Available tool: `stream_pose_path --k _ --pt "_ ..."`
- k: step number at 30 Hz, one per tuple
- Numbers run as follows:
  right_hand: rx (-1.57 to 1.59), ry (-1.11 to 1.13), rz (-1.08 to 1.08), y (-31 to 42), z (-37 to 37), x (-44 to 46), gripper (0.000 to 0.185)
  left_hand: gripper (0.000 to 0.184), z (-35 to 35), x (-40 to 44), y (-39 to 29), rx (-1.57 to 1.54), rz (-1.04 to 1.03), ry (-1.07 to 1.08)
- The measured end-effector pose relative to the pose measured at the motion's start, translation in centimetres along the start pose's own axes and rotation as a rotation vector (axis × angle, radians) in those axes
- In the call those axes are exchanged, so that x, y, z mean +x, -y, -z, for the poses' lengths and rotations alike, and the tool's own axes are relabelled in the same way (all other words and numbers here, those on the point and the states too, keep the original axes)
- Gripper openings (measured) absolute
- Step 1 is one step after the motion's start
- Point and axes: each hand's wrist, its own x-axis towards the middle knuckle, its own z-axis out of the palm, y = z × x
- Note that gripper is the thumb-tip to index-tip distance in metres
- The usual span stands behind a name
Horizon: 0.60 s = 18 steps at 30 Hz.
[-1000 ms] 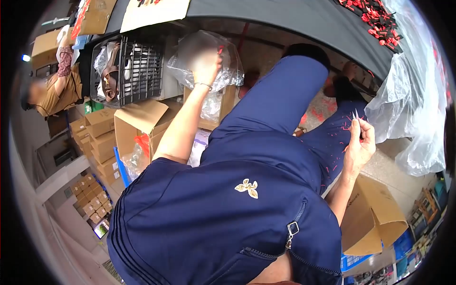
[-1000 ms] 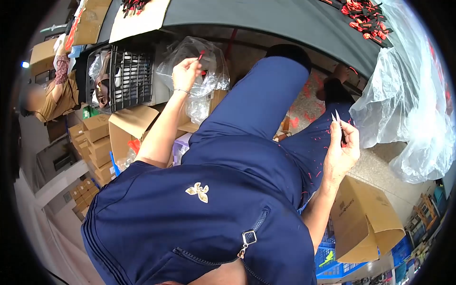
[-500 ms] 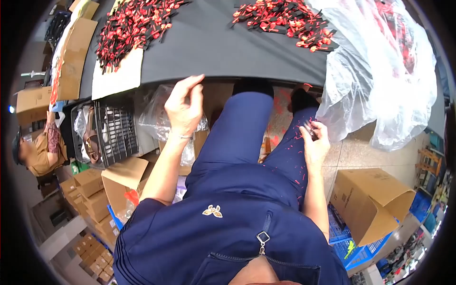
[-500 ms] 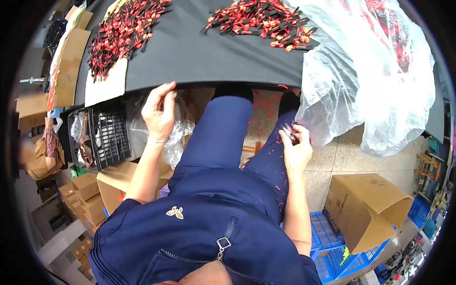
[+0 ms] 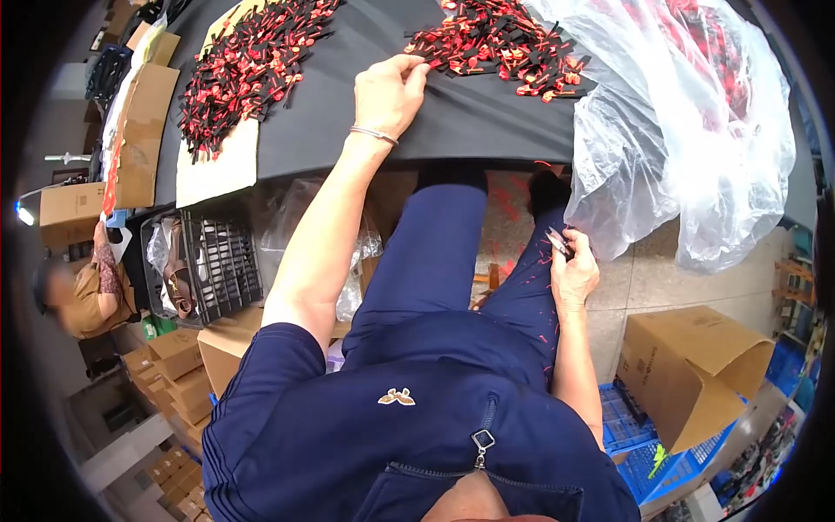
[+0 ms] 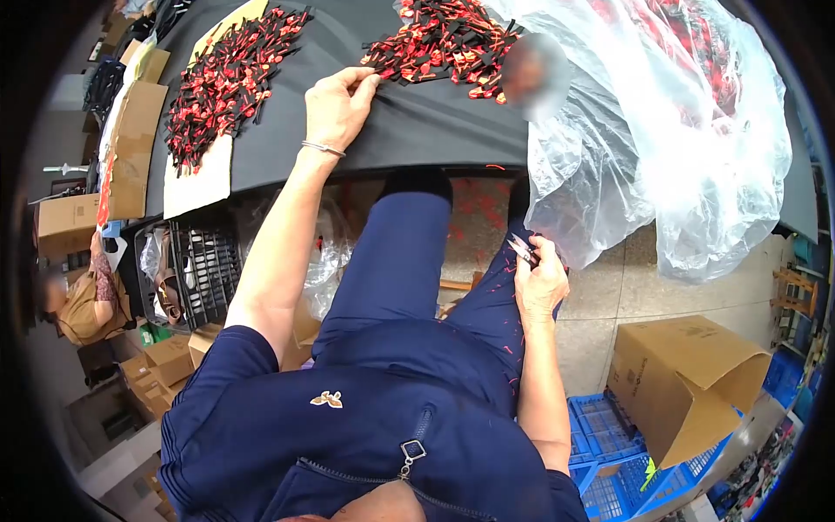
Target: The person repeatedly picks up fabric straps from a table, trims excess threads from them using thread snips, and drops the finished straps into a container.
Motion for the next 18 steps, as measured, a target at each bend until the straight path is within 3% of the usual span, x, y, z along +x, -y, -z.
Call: stream_pose_path --k 3,7,10,13,14,16,18 --pt "0.067 -0.009 -0.003 -0.6 -0.4 0.1 0.023 0.022 1.9 -0.7 -1.0 -0.220 0.236 0.039" --pt "0.156 -0.033 -0.021 -0.8 -0.8 0.0 0.020 0.022 3.6 -2.9 -0.8 -0.921 0.630 0.096" --pt "0.327 0.008 -0.067 0.2 -0.5 -0.1 0.017 0.023 4.3 -5.4 -1.9 -1.217 0.748 0.183" --pt "0.549 0.095 -0.154 3.9 1.0 -0.3 0.021 0.022 4.4 -8.5 -4.1 -1.296 0.803 0.293" --pt "0.655 0.086 -0.104 5.3 1.3 -0.3 0.032 0.022 4.3 -9.5 -4.7 -1.310 0.812 0.326" --pt "0.571 0.102 -0.022 8.8 3.4 -0.1 0.052 0.022 4.1 -11.5 -6.1 -1.331 0.810 0.371" --pt "0.623 0.045 0.039 11.4 4.5 0.0 0.047 0.024 3.9 -13.3 -7.2 -1.326 0.807 0.400"
